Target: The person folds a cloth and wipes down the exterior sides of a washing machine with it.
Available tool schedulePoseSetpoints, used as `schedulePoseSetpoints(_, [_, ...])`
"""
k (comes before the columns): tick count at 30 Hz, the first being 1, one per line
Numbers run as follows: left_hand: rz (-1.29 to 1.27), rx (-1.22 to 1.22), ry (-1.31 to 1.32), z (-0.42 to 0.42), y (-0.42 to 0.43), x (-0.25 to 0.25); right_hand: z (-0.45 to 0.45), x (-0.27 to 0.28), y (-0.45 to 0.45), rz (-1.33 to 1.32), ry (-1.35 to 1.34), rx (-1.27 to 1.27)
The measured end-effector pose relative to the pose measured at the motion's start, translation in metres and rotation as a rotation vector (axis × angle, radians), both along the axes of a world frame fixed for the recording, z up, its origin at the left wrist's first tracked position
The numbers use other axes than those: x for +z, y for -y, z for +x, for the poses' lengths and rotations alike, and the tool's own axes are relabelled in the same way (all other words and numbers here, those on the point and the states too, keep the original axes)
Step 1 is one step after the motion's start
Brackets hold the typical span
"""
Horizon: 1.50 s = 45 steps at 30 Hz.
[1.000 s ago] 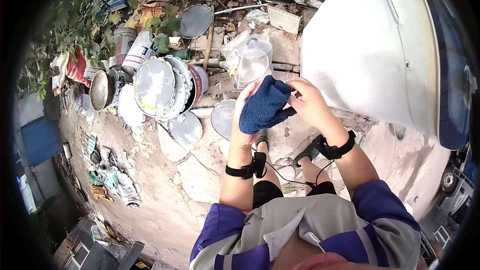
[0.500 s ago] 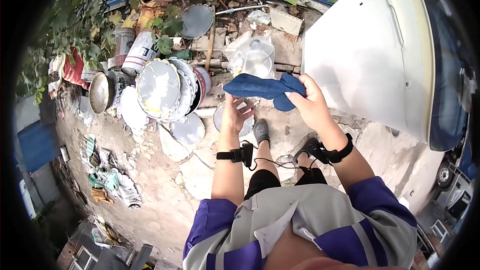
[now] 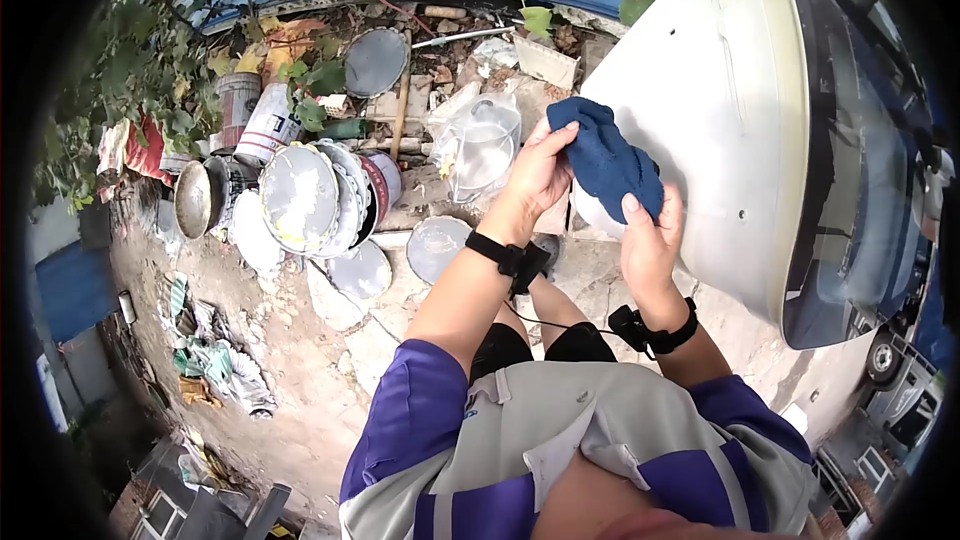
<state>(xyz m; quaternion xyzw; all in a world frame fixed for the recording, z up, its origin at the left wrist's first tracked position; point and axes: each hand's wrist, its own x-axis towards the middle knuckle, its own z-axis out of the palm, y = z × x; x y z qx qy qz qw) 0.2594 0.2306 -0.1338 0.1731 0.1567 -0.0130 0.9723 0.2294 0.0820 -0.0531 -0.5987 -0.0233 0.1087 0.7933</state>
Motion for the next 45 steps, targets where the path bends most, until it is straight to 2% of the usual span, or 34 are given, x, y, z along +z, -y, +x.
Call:
schedulePoseSetpoints(1, [0.089, 0.023, 0.093, 0.018, 0.007, 0.008, 0.007, 0.001, 0.005, 0.002, 0.079, 0.009])
schedulePoseSetpoints(3, [0.159, -0.004, 0.121, 0.048, 0.021, 0.032, 0.017, 0.002, 0.009, 0.006, 0.187, -0.012])
schedulePoseSetpoints(5, [0.447, -0.111, 0.287, 0.076, 0.033, 0.038, 0.028, 0.006, 0.007, -0.069, 0.296, -0.043])
schedulePoseSetpoints(8, [0.904, -0.061, 0.593, 0.109, 0.04, 0.07, 0.042, 0.001, 0.005, -0.14, 0.319, -0.123])
schedulePoseSetpoints(9, [1.026, -0.146, 0.675, 0.118, 0.034, 0.082, 0.044, 0.0, 0.004, -0.16, 0.35, -0.146])
schedulePoseSetpoints(11, [1.036, -0.023, 0.704, 0.136, 0.046, 0.076, 0.043, -0.006, 0.005, -0.231, 0.36, -0.178])
schedulePoseSetpoints(14, [1.147, -0.104, 0.669, 0.136, 0.055, 0.049, 0.04, -0.017, 0.001, -0.242, 0.283, -0.222])
schedulePoseSetpoints(17, [1.068, -0.129, 0.468, 0.133, 0.068, -0.01, 0.044, -0.048, 0.002, -0.342, 0.156, -0.21])
schedulePoseSetpoints(19, [0.947, -0.215, 0.31, 0.12, 0.079, -0.083, 0.041, -0.074, 0.004, -0.394, 0.051, -0.19])
schedulePoseSetpoints(20, [0.818, -0.299, 0.145, 0.102, 0.088, -0.124, 0.039, -0.091, 0.008, -0.439, 0.003, -0.162])
schedulePoseSetpoints(22, [0.662, -0.444, -0.074, 0.074, 0.095, -0.143, 0.034, -0.122, 0.014, -0.525, -0.021, -0.116])
schedulePoseSetpoints(23, [0.642, -0.514, -0.13, 0.066, 0.094, -0.14, 0.036, -0.123, 0.013, -0.508, 0.029, -0.109])
schedulePoseSetpoints(24, [0.698, -0.389, -0.064, 0.065, 0.1, -0.143, 0.034, -0.124, 0.013, -0.492, 0.072, -0.111])
schedulePoseSetpoints(26, [1.014, -0.262, 0.132, 0.073, 0.086, -0.092, 0.029, -0.097, 0.011, -0.522, 0.104, -0.072])
schedulePoseSetpoints(28, [1.113, -0.137, 0.346, 0.099, 0.075, -0.04, 0.035, -0.057, 0.003, -0.493, 0.242, -0.081])
schedulePoseSetpoints(31, [1.012, -0.048, 0.473, 0.14, 0.07, 0.026, 0.05, -0.008, -0.008, -0.344, 0.349, -0.103])
schedulePoseSetpoints(32, [0.935, -0.005, 0.494, 0.147, 0.071, 0.041, 0.052, 0.0, -0.011, -0.376, 0.336, -0.151])
schedulePoseSetpoints(35, [0.912, -0.135, 0.373, 0.156, 0.071, 0.025, 0.062, -0.004, -0.024, -0.355, 0.288, -0.225])
schedulePoseSetpoints(36, [1.014, -0.175, 0.35, 0.154, 0.067, 0.018, 0.059, -0.014, -0.021, -0.536, 0.322, -0.197])
schedulePoseSetpoints(39, [0.93, -0.188, 0.221, 0.145, 0.066, -0.001, 0.06, -0.008, -0.023, -0.377, 0.164, -0.127])
schedulePoseSetpoints(40, [0.902, -0.186, 0.172, 0.14, 0.067, -0.005, 0.055, -0.008, -0.019, -0.415, 0.161, -0.107])
schedulePoseSetpoints(42, [0.478, -0.419, 0.011, 0.116, 0.07, -0.003, 0.045, -0.008, -0.011, -0.477, 0.162, -0.061])
schedulePoseSetpoints(43, [0.338, -0.456, -0.047, 0.1, 0.071, -0.006, 0.038, -0.003, -0.007, -0.529, 0.248, -0.012])
schedulePoseSetpoints(45, [0.353, -0.379, 0.03, 0.064, 0.076, -0.009, 0.022, 0.01, 0.005, -0.634, 0.426, 0.082])
